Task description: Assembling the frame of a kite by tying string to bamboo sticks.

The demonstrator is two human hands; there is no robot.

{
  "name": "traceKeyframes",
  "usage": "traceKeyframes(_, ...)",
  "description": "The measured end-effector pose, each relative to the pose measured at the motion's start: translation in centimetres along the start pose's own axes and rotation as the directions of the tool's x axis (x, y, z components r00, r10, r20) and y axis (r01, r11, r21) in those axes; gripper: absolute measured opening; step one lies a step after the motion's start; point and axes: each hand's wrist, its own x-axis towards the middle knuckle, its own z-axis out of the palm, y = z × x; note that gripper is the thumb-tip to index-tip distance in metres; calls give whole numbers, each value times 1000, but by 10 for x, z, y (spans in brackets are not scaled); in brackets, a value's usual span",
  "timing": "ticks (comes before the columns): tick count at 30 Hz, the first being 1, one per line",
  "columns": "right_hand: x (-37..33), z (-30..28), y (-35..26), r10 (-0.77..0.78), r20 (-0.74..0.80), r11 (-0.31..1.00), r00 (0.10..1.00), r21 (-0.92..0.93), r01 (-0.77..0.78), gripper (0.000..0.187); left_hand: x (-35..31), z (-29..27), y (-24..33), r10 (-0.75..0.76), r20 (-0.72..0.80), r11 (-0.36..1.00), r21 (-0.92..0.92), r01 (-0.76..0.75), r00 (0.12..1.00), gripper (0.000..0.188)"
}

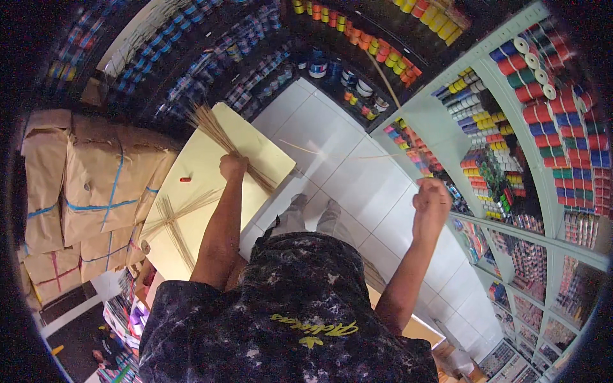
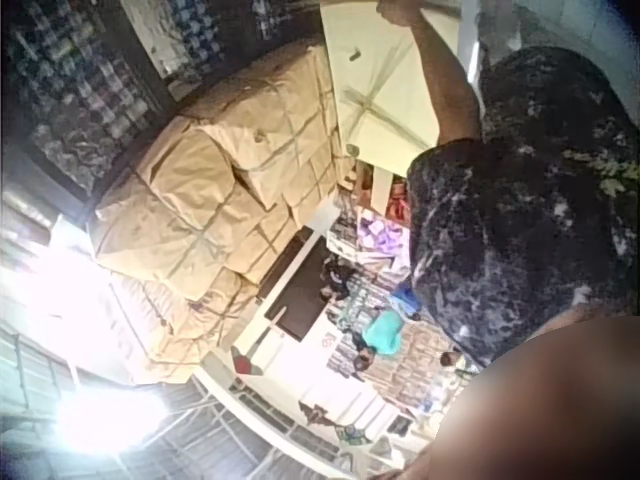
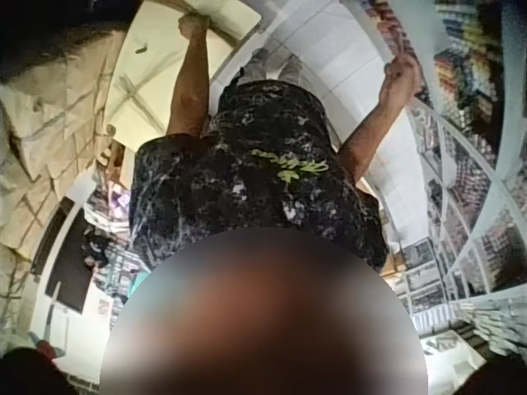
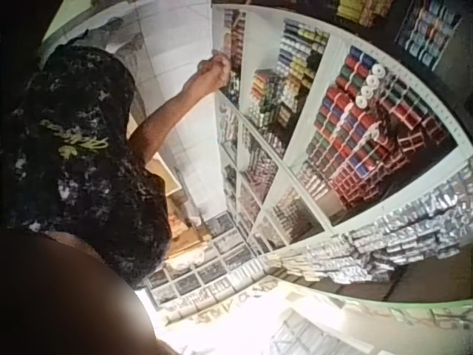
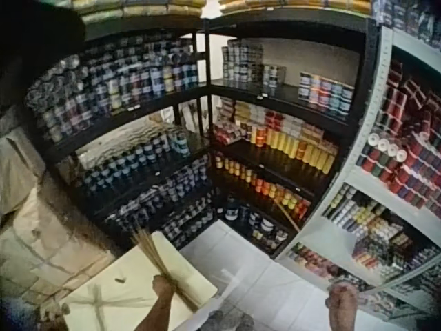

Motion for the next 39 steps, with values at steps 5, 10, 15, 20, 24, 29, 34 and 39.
traceKeyframes(5, 8, 36, 34, 71, 15, 997, 997, -25, -70, 12, -10, -11, 16, -29, 48, 999, -18, 29, 998, 46)
traceKeyframes(10, 8, 59, 49, 120, 43, 991, 992, -68, -117, 13, -13, -14, 14, -99, -13, 995, 9, 99, 995, 31)
traceKeyframes(15, 7, 63, 52, 125, 41, 989, 991, -85, -121, 13, -12, -16, 19, -146, -19, 989, -24, 145, 989, 26)
traceKeyframes(20, 7, 62, 51, 121, 19, 991, 993, -52, -119, 12, -13, -21, 20, -145, 20, 989, -18, 145, 989, 33)
traceKeyframes(24, 3, 68, 48, 120, 8, 992, 993, -40, -120, 11, -13, -23, 16, -79, 18, 997, 14, 78, 997, 38)
traceKeyframes(29, 0, 68, 51, 152, 46, 988, 987, -38, -151, 10, -9, -26, 13, -193, 48, 981, 46, 191, 980, 36)
traceKeyframes(34, 1, 57, 57, 166, 48, 986, 985, -32, -164, 9, -13, -30, 17, -234, 80, 972, 29, 232, 969, 45)
traceKeyframes(39, -3, 47, 52, 177, 17, 983, 984, -43, -176, 8, 2, -14, 1, -172, 296, 872, -399, 285, 940, 34)
